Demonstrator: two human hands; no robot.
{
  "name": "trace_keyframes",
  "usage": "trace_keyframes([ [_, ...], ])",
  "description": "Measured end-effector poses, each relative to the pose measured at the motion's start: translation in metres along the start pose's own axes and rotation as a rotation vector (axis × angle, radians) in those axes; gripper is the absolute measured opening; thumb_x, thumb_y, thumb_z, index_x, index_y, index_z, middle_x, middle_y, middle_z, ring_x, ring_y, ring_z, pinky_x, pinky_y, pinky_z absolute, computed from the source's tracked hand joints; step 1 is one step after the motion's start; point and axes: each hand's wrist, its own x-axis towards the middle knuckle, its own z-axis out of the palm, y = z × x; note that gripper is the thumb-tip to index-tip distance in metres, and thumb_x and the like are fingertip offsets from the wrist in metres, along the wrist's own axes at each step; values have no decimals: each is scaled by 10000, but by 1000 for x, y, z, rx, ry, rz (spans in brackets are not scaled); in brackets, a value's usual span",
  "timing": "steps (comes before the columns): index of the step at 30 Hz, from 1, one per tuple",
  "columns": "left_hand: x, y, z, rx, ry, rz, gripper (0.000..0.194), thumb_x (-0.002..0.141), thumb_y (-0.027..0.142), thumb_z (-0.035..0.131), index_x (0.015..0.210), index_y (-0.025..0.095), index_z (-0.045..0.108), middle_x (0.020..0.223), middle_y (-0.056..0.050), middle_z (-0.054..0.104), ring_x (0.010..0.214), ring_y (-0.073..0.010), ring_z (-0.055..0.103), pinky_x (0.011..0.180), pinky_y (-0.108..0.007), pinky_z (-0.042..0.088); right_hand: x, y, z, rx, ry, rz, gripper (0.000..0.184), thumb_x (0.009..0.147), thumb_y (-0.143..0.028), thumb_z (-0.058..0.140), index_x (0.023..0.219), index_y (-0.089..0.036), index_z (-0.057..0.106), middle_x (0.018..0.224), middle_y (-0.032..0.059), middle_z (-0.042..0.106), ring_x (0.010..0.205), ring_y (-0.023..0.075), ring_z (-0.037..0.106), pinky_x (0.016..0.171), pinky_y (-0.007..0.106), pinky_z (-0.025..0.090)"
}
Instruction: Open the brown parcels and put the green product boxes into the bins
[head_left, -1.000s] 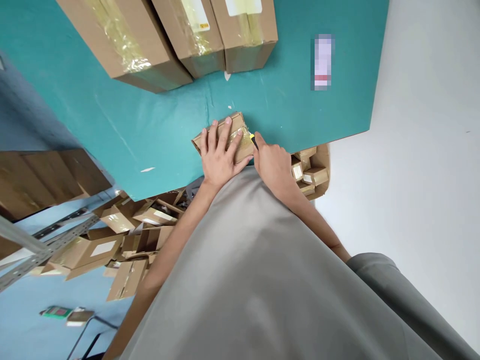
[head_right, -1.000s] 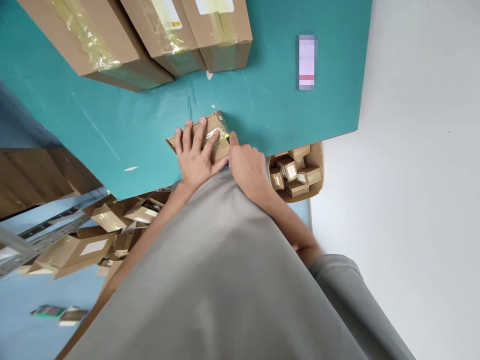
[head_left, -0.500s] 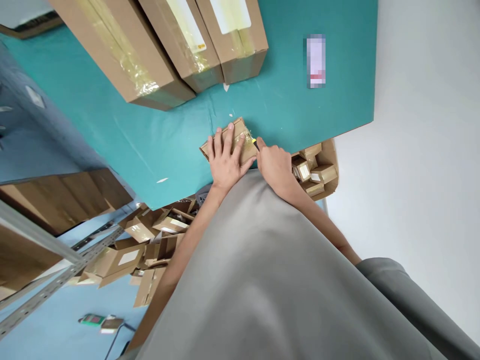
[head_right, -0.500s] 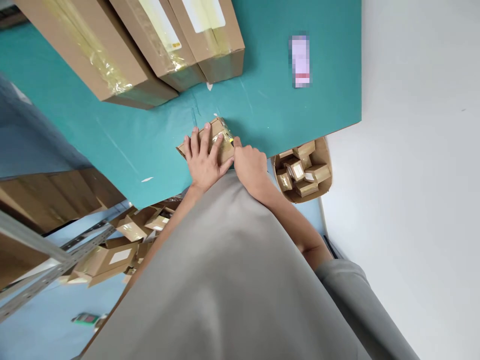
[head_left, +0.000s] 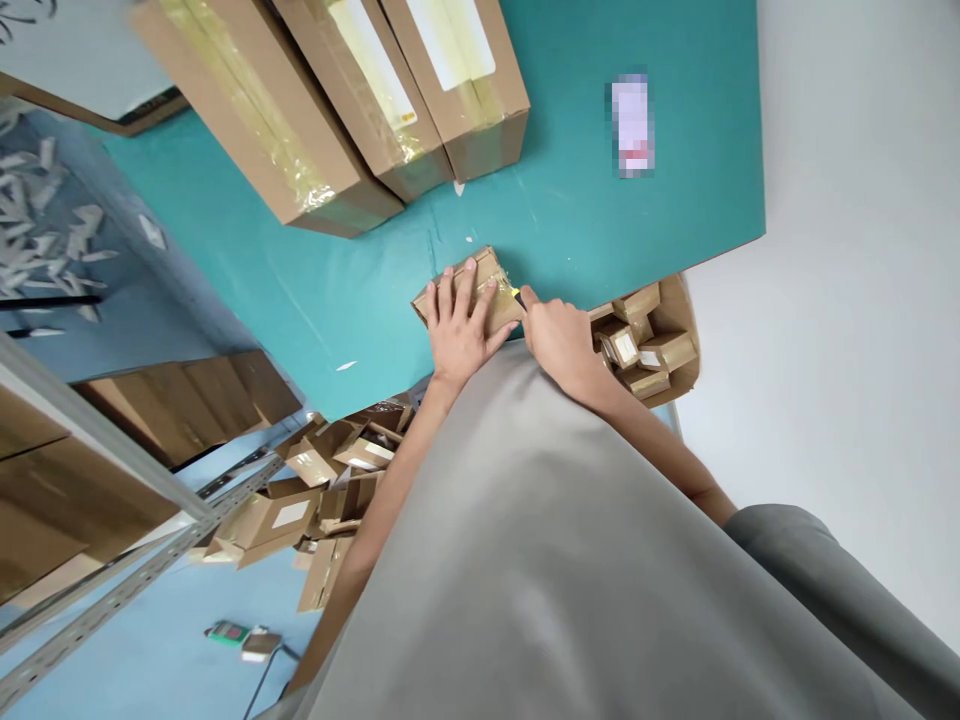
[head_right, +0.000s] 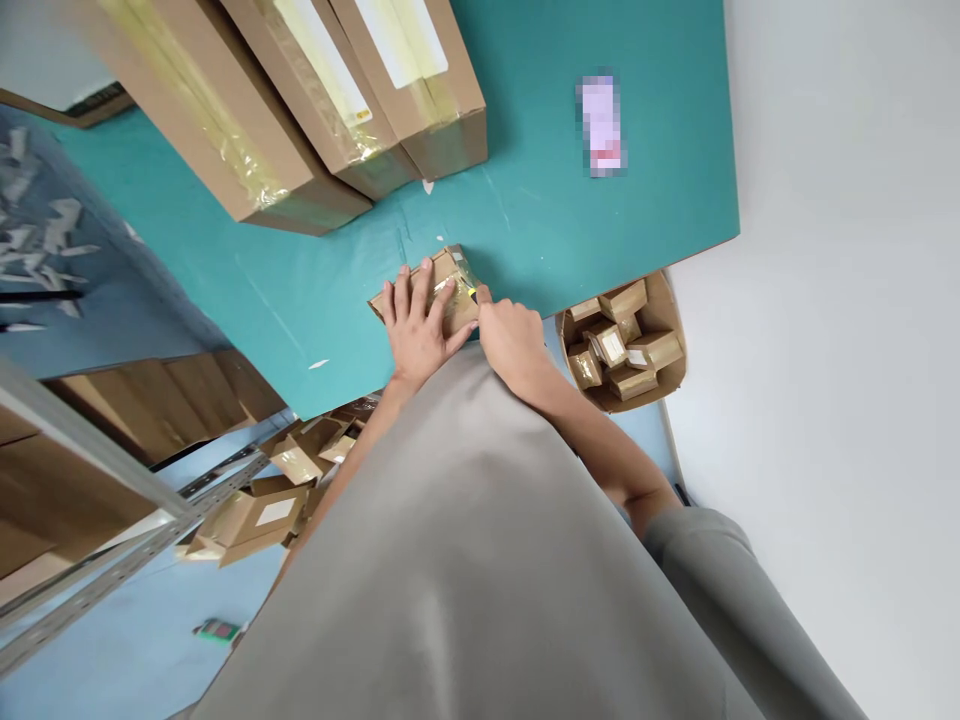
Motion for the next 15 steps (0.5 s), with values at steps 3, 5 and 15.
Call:
trace_keyframes([
  [3,-1,1,-2,1,17,-20,952,983,920,546,1645,241,630,1860,-152,388,1798,-435,162,1449,-693,31,-4,2,0,4,57,-13,560,1217,-275,392,1760,-147,445,1261,250,831,1203,348,808,983,414,597],
  [5,0,1,-3,3,22,-32,955,984,921,540,1647,239,628,1860,-154,387,1798,-436,161,1448,-692,32,-7,2,-2,7,48,-20,569,1217,-275,388,1770,-146,430,1245,243,838,1187,346,811,985,412,593],
  [15,2,-3,0,36,49,-20,925,981,908,570,1632,254,638,1848,-154,415,1791,-442,190,1445,-695,26,6,11,1,33,43,-20,570,1205,-262,385,1765,-178,450,1276,231,839,1190,351,805,1009,435,582],
])
